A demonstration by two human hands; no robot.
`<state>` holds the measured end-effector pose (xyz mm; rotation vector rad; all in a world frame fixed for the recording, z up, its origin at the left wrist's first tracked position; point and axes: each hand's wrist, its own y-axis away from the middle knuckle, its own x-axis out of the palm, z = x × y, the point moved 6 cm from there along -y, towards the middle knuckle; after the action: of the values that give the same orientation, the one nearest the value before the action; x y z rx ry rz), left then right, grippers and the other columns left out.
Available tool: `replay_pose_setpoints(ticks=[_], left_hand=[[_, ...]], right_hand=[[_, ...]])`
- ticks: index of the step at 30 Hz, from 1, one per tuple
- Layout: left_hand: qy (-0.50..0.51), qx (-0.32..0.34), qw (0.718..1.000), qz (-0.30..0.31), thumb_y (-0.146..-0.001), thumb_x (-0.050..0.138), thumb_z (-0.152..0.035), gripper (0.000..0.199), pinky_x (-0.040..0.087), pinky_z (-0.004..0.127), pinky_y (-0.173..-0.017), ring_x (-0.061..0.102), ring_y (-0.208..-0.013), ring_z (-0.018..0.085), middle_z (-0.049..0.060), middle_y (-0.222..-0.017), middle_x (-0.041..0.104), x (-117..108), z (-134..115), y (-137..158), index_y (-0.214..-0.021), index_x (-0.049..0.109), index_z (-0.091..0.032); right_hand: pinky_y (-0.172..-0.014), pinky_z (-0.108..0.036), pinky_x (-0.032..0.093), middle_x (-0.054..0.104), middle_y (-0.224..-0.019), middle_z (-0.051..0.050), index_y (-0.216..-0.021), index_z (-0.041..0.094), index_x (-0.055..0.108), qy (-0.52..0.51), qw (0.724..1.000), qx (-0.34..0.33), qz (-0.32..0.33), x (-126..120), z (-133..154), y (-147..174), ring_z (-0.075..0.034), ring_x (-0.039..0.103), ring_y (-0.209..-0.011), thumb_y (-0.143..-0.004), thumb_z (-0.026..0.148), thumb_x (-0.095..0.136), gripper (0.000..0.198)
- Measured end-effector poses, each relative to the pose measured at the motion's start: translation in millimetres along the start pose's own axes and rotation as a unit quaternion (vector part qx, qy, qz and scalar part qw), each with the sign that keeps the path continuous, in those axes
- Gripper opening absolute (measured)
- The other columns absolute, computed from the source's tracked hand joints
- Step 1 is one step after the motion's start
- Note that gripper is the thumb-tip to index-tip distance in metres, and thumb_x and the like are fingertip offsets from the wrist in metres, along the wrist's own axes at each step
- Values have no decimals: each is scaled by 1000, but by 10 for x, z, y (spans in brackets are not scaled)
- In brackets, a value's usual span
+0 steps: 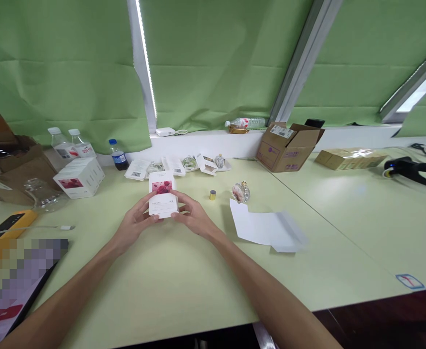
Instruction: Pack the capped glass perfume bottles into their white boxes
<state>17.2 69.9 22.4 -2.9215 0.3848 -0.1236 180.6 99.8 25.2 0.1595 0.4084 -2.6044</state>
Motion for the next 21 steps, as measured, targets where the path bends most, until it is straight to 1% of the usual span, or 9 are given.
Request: replay_pose_setpoints(ticks=[5,9,14,21], left_hand=[[3,-2,1000,8,-80,64,-28,74,44,46,-99,50,-121,28,8,-145,39,15,-2,8,-144,26,-30],[6,-7,1000,10,-80,63,-29,75,45,45,-99,50,-122,28,7,-147,35,21,-7,8,-145,25,-29],[22,-3,1000,11,-81,62,-31,75,45,44,-98,42,-128,30,7,-147,36,23,-18,5,-145,24,-28],[22,0,1000,4,-81,63,-32,74,43,47,-100,43,-128,31,7,-147,36,9,-1,5,-145,26,-28]], right_hand=[[-87,-40,46,54,-129,-6,-137,32,42,-10,1000,9,1,-4,11,12,-23,57,-103,-78,27,64,63],[-87,-41,46,53,-130,-5,-137,32,41,-38,999,18,12,9,30,24,-21,56,-100,-77,22,63,65],[-89,-42,45,56,-127,-5,-138,28,41,-63,998,10,18,18,55,25,-20,56,-97,-76,20,63,66],[-86,-41,48,57,-127,-6,-139,28,40,-84,996,15,25,37,55,23,-19,56,-91,-76,23,64,68]])
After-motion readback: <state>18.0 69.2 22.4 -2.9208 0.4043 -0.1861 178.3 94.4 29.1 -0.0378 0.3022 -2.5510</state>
